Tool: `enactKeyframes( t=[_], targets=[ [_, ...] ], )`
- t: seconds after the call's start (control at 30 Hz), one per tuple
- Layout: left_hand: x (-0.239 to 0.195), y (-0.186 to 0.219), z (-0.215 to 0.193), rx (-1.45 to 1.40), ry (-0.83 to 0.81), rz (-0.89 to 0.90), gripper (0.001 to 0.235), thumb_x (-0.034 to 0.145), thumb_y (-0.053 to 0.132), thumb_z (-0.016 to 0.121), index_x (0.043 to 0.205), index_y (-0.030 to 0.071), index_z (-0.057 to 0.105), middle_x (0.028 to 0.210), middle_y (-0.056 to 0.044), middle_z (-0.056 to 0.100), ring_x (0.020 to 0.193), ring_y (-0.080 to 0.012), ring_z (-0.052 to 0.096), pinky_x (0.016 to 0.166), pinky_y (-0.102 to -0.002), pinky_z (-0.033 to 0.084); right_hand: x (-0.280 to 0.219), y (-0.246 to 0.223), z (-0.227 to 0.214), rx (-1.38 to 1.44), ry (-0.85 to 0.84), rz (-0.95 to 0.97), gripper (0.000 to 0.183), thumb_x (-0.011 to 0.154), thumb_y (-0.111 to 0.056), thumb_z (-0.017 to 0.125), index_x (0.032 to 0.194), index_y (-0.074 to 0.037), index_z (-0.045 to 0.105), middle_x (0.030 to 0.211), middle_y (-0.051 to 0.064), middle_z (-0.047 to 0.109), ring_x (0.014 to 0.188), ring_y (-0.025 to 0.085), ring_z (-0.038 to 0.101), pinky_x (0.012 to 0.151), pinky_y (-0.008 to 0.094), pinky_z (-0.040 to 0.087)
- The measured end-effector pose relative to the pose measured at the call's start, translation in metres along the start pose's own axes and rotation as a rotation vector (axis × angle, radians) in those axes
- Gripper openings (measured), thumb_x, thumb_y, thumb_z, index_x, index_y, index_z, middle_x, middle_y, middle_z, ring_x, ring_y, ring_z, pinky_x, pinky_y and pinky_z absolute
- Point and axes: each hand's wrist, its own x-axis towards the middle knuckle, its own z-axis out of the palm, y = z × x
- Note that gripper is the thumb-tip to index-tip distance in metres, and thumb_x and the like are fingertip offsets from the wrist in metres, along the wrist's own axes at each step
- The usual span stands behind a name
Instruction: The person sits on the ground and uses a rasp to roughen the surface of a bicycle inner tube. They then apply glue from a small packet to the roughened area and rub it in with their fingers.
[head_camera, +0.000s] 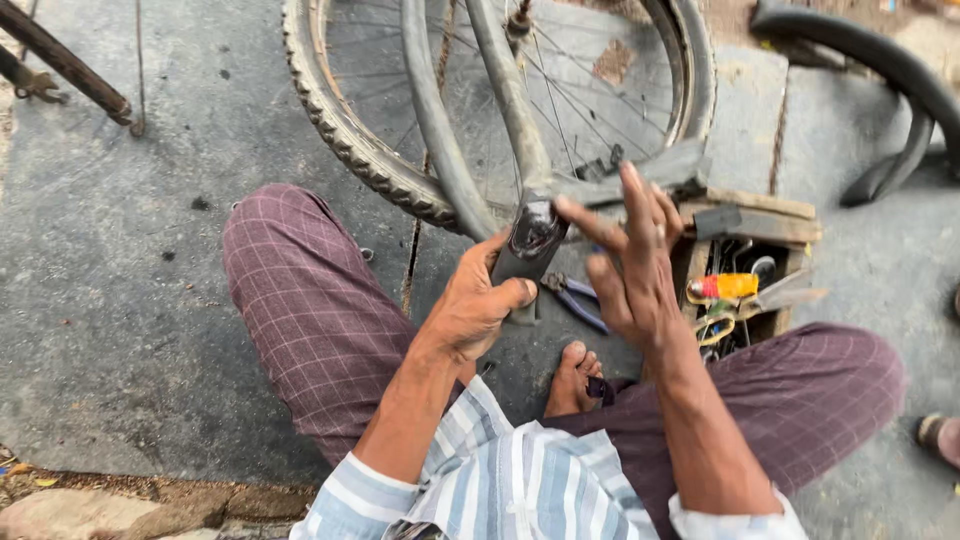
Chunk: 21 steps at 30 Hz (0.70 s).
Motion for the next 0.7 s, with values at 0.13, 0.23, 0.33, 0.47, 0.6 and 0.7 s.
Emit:
enactKeyframes(
  t=[0.13, 0.23, 0.33, 0.47, 0.6, 0.7],
  targets=[
    [0.001, 0.001, 0.003, -0.036, -0.057, 0.014, 0.045, 0.085, -0.009, 0.059, 0.129, -0.004, 0.059, 0.102, -0.005, 0.062, 0.081, -0.0091, 0.061, 0.065, -0.024, 0.053, -0.007, 0.006, -0.005, -0.544, -0.296, -0.065, 0.065, 0.100, -0.050, 0.031, 0.163, -0.038, 0.017, 0.149, -0.004, 0.056, 0.153, 0.019, 0.024, 0.128, 0.037, 0.007],
    [-0.005, 0.009, 0.004, -0.052, -0.056, 0.044, 0.049, 0.084, -0.008, 0.060, 0.133, -0.001, 0.060, 0.096, -0.004, 0.060, 0.075, -0.0083, 0.058, 0.062, -0.024, 0.049, 0.001, 0.002, -0.002, 0.198, 0.011, -0.065, 0.062, 0.115, -0.043, 0.031, 0.165, -0.010, 0.015, 0.149, -0.008, 0.062, 0.157, 0.020, 0.025, 0.130, 0.041, 0.007],
    [-0.007, 0.003, 0.008, -0.026, -0.031, 0.022, 0.049, 0.080, -0.007, 0.062, 0.130, -0.002, 0.060, 0.095, 0.000, 0.059, 0.075, -0.0056, 0.056, 0.063, -0.024, 0.048, -0.011, 0.000, -0.004, 0.036, -0.018, -0.044, 0.059, 0.113, -0.042, 0.031, 0.164, -0.018, 0.015, 0.148, 0.003, 0.060, 0.156, 0.018, 0.023, 0.129, 0.041, 0.009],
    [-0.005, 0.013, 0.006, -0.047, 0.002, 0.030, 0.050, 0.079, -0.005, 0.063, 0.128, -0.001, 0.060, 0.092, 0.000, 0.060, 0.074, -0.0061, 0.058, 0.062, -0.024, 0.049, -0.003, 0.002, -0.001, 0.060, -0.014, -0.149, 0.061, 0.110, -0.040, 0.026, 0.165, -0.020, 0.010, 0.143, 0.002, 0.063, 0.156, 0.013, 0.021, 0.127, 0.041, 0.008],
    [-0.005, 0.007, 0.000, -0.100, 0.036, 0.056, 0.040, 0.083, -0.007, 0.064, 0.122, -0.005, 0.058, 0.091, -0.003, 0.060, 0.070, -0.0102, 0.059, 0.062, -0.029, 0.053, -0.016, 0.003, 0.009, 0.100, 0.009, -0.111, 0.060, 0.116, -0.039, 0.029, 0.167, -0.015, 0.008, 0.146, -0.009, 0.065, 0.162, 0.013, 0.020, 0.129, 0.041, 0.010],
    [-0.004, 0.008, 0.003, -0.026, 0.032, 0.045, 0.054, 0.074, -0.007, 0.059, 0.128, -0.003, 0.060, 0.092, -0.004, 0.064, 0.070, -0.0091, 0.061, 0.059, -0.027, 0.051, -0.017, 0.009, 0.009, -0.031, -0.036, -0.242, 0.056, 0.106, -0.036, 0.028, 0.162, -0.031, 0.024, 0.143, 0.019, 0.058, 0.152, 0.018, 0.018, 0.125, 0.040, 0.011]
  ],
)
